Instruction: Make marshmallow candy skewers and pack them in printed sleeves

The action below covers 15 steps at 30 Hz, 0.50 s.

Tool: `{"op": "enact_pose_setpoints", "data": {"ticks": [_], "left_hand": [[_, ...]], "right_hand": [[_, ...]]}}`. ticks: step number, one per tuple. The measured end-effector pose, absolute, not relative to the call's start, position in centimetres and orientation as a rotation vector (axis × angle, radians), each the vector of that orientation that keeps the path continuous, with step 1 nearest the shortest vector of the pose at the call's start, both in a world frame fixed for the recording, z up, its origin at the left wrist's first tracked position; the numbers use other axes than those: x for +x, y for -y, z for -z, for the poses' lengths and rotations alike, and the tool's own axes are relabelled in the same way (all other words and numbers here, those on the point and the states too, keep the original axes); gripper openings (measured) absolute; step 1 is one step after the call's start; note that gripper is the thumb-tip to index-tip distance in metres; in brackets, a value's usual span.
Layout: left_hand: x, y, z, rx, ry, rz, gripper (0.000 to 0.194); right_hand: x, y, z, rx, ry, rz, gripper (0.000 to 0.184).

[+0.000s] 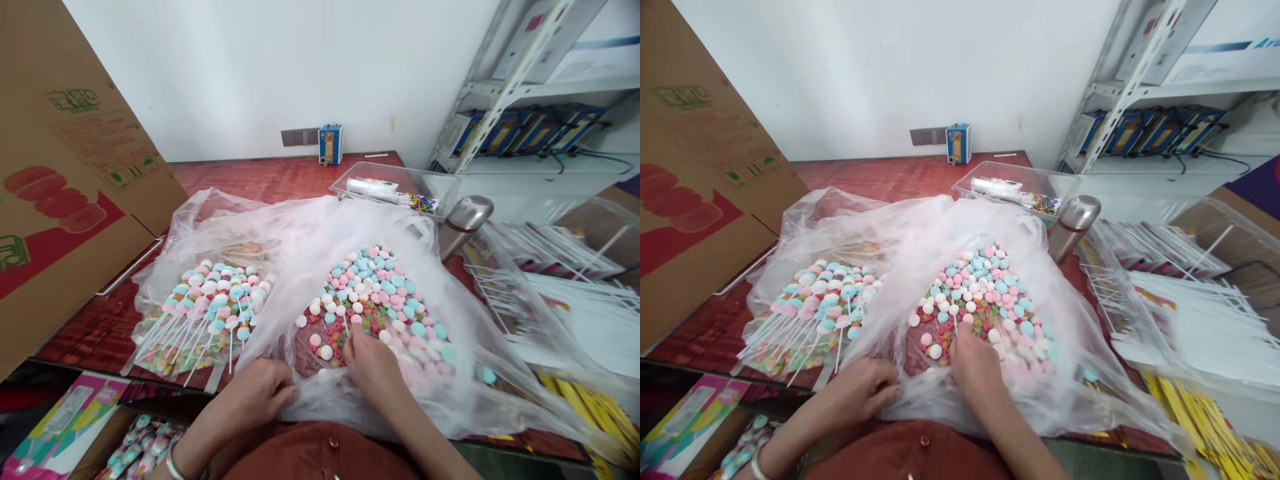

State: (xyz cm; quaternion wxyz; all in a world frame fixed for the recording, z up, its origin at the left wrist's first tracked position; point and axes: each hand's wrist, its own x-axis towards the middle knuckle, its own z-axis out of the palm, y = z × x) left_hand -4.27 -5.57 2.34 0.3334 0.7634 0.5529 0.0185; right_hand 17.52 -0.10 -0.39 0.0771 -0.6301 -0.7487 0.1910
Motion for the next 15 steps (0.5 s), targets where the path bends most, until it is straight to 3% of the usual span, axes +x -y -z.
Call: {"op": "enact_pose_setpoints", "data": {"ticks": [4, 7, 15], "left_hand": [[-2.1, 3.9, -2.6, 1.972, -1.415, -0.379, 0.014], [0.8, 2.2, -1.5, 2.170, -1.367, -0.417, 0.007], [5.3, -1.4, 1.7, 2.546, -1.356, -0.373, 0.020]], "right_hand": [[20.7, 4.4, 1.9, -1.816, 1.861, -0.860, 0.014], [22.9, 7.8, 3.0, -1.601, 1.610, -1.109, 0.023], [24.7, 10.5, 2.0, -1.553, 1.327, -1.233, 0.040]]}}
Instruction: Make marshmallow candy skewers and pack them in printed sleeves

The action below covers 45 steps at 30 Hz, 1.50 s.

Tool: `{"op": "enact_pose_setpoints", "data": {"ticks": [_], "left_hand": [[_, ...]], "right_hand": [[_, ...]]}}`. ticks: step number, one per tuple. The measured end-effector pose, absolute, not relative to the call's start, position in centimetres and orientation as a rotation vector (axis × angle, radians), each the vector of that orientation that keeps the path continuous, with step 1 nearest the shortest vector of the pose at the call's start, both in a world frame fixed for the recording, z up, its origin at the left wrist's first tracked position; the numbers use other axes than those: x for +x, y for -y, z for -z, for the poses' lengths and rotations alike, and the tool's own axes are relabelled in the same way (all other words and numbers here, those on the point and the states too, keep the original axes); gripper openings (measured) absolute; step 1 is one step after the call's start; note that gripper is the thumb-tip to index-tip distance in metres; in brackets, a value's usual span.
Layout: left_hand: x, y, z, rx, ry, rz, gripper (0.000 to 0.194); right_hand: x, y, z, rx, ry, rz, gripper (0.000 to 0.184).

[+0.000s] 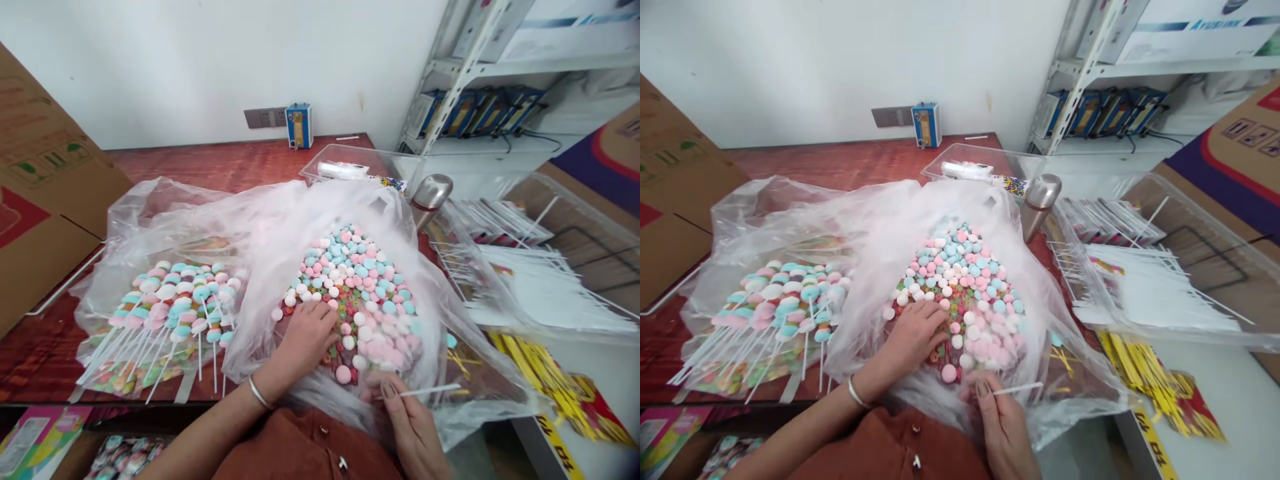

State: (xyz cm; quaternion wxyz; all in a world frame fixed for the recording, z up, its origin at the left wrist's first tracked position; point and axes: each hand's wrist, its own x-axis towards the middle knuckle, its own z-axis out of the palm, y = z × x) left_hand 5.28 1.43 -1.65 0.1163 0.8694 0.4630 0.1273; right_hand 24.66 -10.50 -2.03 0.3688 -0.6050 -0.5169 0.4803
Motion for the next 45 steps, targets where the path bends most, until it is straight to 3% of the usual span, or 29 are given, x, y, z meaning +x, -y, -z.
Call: {"op": "enact_pose_setpoints", "data": {"ticks": [6, 12, 18, 23, 28, 31, 35, 40, 45], "left_hand": [[2.8, -2.8, 1.3, 2.514, -1.680, -0.408, 0.010], [6.9, -1.6, 0.5, 2.588, -1.252, -0.382, 0.011], [8.4, -1.5, 0.6, 2.425, -1.279, -0.327, 0.014], [6.5, -0.1, -1.3, 2.208, -1.066, -0.342, 0.017], [5.8, 1.4, -2.7, 2.178, -0.955, -0.274, 0.036], [5.1, 1.3, -3.5, 2.233, -1.001, -0.336, 0.004], [4.1, 1.4, -4.1, 2.206, -0.949, -0.303, 0.013], [4.4, 1.9, -2.1, 2.225, -0.901, -0.094, 0.016], [4.7, 0.3, -2.0, 2.080, -1.058, -0.274, 0.020]], "right_hand": [[26.6, 9.0, 0.3, -1.690, 1.310, -0.890, 0.036], [26.0, 6.3, -0.2, -1.710, 1.745, -0.850, 0.033], [23.6, 6.3, 1.9, -2.187, 1.924, -0.646, 0.011], [25.5, 5.7, 1.8, -1.716, 1.488, -1.075, 0.012], [24.4, 1.2, -3.3, -1.153, 0.902, -1.522, 0.021], [23.5, -0.5, -5.3, -1.070, 0.879, -1.544, 0.021], [25.4, 0.7, -3.3, -1.374, 1.115, -1.325, 0.019], [28.7, 4.1, 1.8, -1.980, 1.667, -0.806, 0.014], [29.1, 5.8, 1.5, -1.977, 1.668, -0.896, 0.028]]}}
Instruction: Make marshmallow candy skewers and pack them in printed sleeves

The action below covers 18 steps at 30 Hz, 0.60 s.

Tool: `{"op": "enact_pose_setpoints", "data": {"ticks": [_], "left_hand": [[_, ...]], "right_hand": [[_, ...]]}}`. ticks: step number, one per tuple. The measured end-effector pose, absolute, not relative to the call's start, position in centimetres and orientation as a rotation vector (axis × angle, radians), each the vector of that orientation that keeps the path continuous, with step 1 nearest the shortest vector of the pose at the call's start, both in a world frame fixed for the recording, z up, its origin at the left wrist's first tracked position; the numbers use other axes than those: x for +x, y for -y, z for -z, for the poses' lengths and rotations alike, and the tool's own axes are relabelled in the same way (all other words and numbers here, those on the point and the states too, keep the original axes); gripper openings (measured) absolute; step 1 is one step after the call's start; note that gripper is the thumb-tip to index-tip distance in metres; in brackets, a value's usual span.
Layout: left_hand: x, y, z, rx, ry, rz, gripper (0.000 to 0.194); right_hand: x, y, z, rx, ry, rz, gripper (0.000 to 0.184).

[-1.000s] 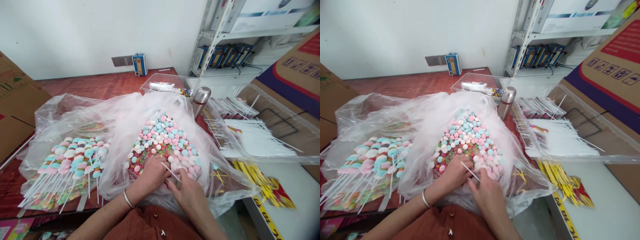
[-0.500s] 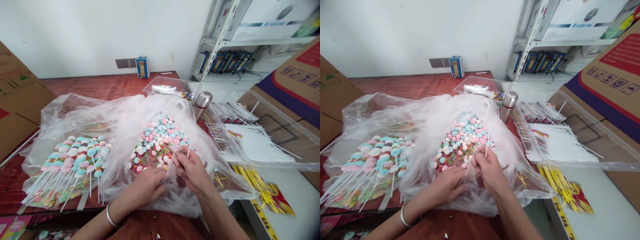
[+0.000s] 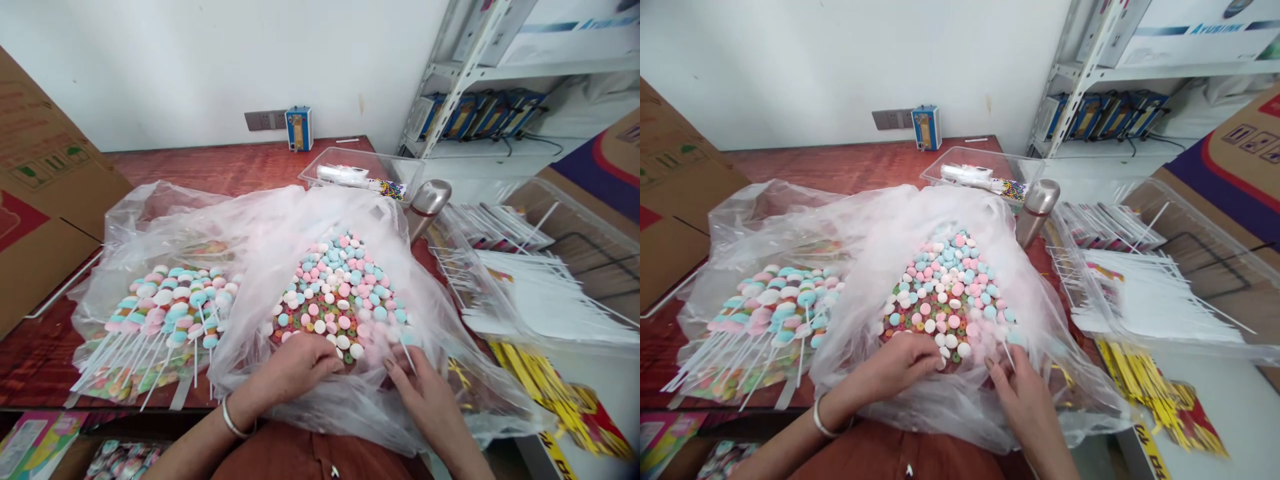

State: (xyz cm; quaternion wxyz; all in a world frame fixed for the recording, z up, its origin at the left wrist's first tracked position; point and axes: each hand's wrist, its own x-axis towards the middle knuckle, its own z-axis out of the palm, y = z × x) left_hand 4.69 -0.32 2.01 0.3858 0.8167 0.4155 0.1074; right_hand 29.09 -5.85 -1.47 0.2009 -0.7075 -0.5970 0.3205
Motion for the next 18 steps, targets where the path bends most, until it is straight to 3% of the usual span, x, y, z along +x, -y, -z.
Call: {"op": "enact_pose_setpoints", "data": {"ticks": [5, 11, 18], "left_hand": [[5.3, -1.8, -1.2, 2.205, -1.271, -0.579, 0.015], [6.0, -2.6, 1.0, 2.449, -1.332, -0.450, 0.012], [6.9, -2.7, 0.3, 2.281, -1.392, -0.726, 0.015]], "right_hand": [[28.5, 6.0, -1.3, -1.837, 1.595, -0.805, 0.043], [27.8, 5.9, -1.9, -1.731, 1.605, -0.770, 0.037], [27.4, 5.9, -1.4, -1.705, 1.617, -0.832, 0.037]]}}
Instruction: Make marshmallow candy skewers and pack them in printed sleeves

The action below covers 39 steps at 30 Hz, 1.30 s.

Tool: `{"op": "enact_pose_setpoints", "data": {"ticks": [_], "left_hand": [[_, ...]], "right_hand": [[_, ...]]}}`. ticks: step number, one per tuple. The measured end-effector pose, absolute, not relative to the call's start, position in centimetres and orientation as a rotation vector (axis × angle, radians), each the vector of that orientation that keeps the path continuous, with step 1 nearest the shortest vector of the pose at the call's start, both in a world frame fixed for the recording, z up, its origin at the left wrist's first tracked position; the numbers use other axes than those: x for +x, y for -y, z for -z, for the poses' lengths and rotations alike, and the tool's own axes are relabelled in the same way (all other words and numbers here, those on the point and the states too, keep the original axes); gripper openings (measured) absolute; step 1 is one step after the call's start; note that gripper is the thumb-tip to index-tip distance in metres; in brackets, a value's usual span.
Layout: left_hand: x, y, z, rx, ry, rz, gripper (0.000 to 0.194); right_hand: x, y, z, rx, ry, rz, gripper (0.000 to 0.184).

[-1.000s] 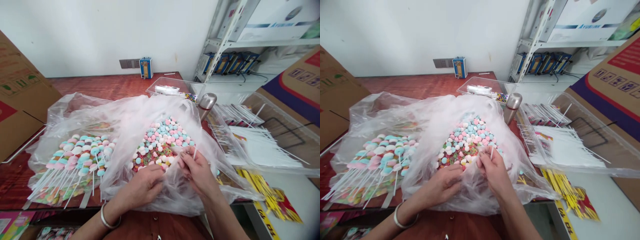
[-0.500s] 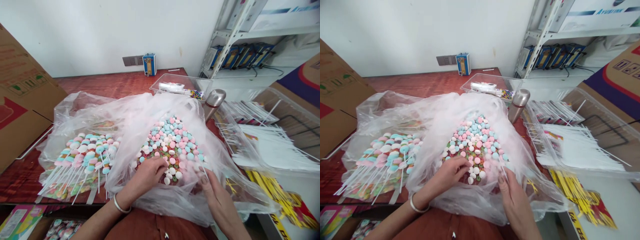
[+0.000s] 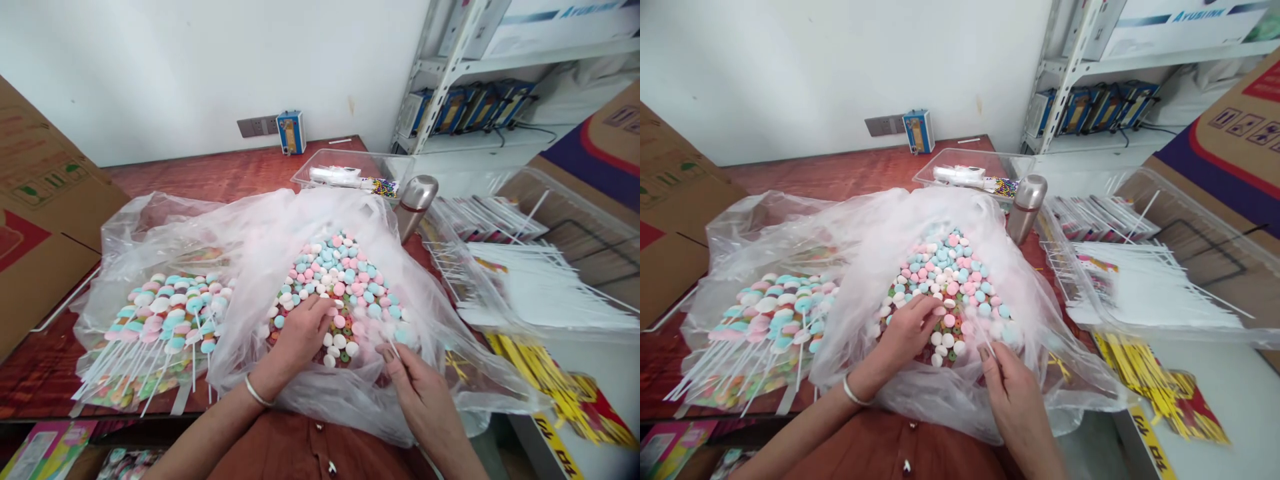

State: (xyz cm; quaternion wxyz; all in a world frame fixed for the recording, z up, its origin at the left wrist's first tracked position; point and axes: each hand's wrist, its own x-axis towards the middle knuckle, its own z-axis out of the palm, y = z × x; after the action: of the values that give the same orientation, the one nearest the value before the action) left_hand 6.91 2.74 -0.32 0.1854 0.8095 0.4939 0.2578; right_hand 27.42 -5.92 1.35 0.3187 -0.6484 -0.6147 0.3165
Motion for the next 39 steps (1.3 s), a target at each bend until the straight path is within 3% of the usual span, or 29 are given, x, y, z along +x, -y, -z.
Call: {"op": "enact_pose_setpoints", "data": {"ticks": [7, 15, 20, 25, 39], "left_hand": [[7.9, -2.0, 1.6, 2.424, -1.145, -0.612, 0.033], [7.7, -1.7, 1.7, 2.354, -1.206, -0.538, 0.028], [7.8, -2.6, 1.6, 1.761, -1.301, -0.811, 0.017], [7.8, -2.8, 1.2, 1.032, -1.171, -0.942, 0.031], [7.7, -2.0, 0.9, 0.904, -1.170, -0.970, 0.042]], "right_hand": [[27.1, 6.0, -0.9, -1.647, 1.624, -0.876, 0.039], [27.0, 6.2, -0.5, -1.741, 1.556, -0.862, 0.044], [26.2, 6.6, -0.1, -1.672, 1.738, -0.991, 0.050], [25.0, 6.4, -1.0, -1.576, 1.794, -1.026, 0.046], [24.3, 6.0, -1.7, -1.567, 1.797, -1.129, 0.046]]}}
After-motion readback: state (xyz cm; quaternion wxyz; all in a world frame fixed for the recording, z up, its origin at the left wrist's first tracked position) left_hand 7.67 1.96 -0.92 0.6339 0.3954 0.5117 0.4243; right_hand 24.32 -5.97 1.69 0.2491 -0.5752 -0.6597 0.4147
